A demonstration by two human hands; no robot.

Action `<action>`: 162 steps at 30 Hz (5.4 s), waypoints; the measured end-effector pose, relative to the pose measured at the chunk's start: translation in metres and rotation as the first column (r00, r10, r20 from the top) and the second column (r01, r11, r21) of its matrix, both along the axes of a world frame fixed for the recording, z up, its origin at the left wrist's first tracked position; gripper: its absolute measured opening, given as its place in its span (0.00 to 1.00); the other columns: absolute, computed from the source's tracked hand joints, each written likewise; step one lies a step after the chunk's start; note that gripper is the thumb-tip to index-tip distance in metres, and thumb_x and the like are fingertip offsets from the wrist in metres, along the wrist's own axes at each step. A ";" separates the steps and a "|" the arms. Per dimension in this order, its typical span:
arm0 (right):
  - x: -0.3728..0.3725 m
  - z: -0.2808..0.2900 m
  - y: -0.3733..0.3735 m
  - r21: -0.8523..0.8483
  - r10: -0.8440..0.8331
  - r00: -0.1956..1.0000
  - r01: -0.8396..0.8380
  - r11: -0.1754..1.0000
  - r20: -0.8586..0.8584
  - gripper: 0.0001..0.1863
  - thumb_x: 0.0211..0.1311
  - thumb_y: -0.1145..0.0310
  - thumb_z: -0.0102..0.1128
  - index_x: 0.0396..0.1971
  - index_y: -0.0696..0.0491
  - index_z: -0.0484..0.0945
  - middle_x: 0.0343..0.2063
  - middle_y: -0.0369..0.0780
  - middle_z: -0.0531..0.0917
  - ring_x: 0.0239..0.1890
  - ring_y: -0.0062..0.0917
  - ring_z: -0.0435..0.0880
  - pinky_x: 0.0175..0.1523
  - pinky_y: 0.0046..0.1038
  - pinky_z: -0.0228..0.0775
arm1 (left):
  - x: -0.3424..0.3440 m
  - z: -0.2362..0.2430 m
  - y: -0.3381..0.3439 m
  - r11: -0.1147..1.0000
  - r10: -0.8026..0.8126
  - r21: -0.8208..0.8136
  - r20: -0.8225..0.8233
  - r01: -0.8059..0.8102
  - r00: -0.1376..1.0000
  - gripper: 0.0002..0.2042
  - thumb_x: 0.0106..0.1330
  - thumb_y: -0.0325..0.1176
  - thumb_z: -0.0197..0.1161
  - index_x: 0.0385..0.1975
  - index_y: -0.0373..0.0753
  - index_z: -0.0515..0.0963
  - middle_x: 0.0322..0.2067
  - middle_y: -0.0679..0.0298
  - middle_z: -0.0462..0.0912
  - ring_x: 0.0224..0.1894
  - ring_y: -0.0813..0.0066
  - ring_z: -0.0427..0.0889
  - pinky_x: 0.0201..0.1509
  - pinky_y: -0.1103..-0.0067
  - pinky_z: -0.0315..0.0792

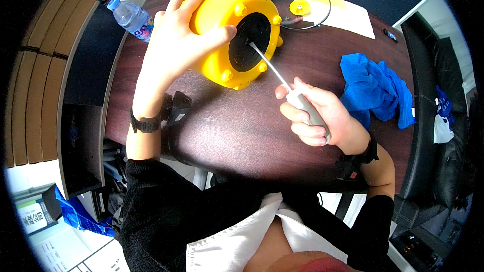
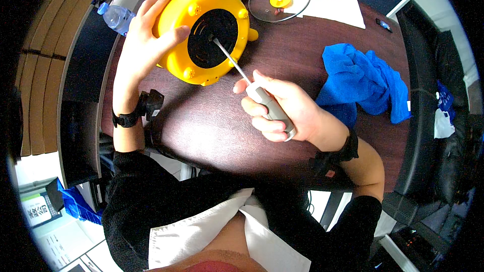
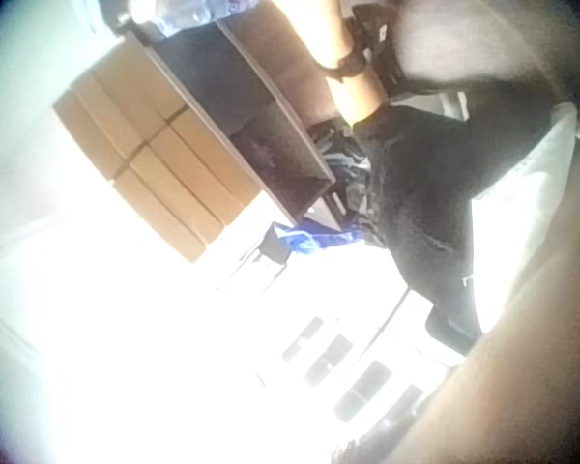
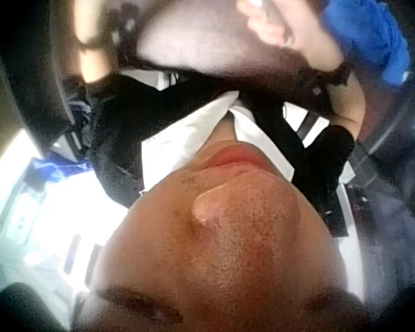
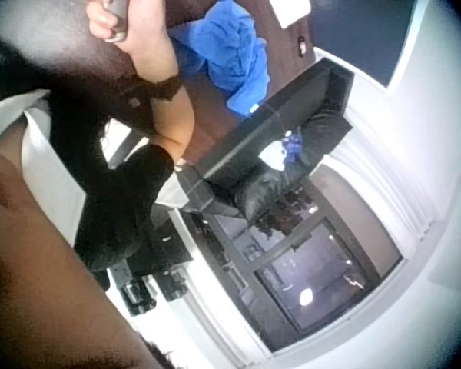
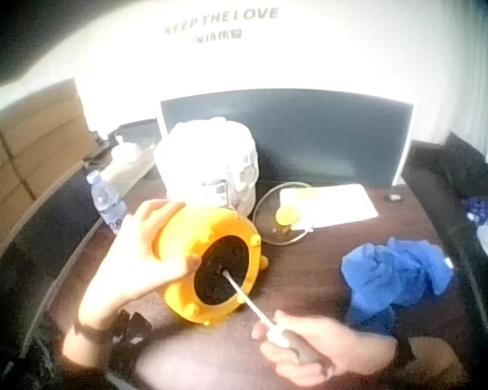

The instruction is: The person wipes the exterior of a yellow appliance with a blue cloth, then uses a screwdriver to unscrew the central screw on the bottom panel. The person continues to loosen the screw throughout the clip without removing the panel.

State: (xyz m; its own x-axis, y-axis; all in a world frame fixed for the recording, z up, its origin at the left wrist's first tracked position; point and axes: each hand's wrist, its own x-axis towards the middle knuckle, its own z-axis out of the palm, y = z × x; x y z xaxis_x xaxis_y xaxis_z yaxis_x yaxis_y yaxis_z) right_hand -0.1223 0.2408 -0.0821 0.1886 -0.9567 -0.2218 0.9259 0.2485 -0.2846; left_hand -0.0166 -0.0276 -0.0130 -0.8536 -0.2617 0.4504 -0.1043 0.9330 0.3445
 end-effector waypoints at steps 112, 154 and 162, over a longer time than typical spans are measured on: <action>-0.012 0.013 -0.034 0.211 0.197 0.090 0.185 0.960 -0.976 0.28 0.74 0.50 0.36 0.24 0.58 0.73 0.08 0.34 0.70 0.08 0.17 0.70 0.15 0.19 0.64 | 0.037 -0.047 0.008 0.976 0.176 0.161 -0.179 -0.148 0.968 0.46 0.43 0.51 0.73 0.65 0.47 0.58 0.52 0.47 0.59 0.57 0.51 0.65 0.61 0.62 0.65; -0.012 -0.011 -0.036 -0.232 -0.006 -0.806 0.164 0.959 -0.592 0.20 0.70 0.58 0.49 0.23 0.58 0.76 0.12 0.47 0.77 0.16 0.39 0.81 0.21 0.33 0.75 | 0.036 -0.050 0.011 0.983 0.172 0.094 -0.199 -0.156 0.965 0.50 0.38 0.56 0.72 0.65 0.48 0.57 0.52 0.44 0.57 0.57 0.46 0.64 0.59 0.58 0.66; -0.028 0.001 -0.039 -0.227 -0.009 -0.986 0.030 0.973 -0.168 0.19 0.67 0.54 0.53 0.24 0.54 0.76 0.10 0.40 0.76 0.13 0.29 0.80 0.18 0.26 0.72 | 0.037 -0.051 0.012 0.983 0.170 -0.027 -0.231 -0.181 0.958 0.50 0.36 0.54 0.74 0.64 0.48 0.57 0.51 0.44 0.58 0.56 0.46 0.62 0.59 0.57 0.63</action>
State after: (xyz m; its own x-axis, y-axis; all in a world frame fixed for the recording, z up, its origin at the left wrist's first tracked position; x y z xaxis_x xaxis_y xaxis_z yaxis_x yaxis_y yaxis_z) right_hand -0.1506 0.2023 -0.0810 -0.2511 -0.8822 0.3984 -0.9524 0.2986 0.0610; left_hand 0.0201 -0.0153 -0.0636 -0.6697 -0.3724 0.6425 -0.1923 0.9226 0.3344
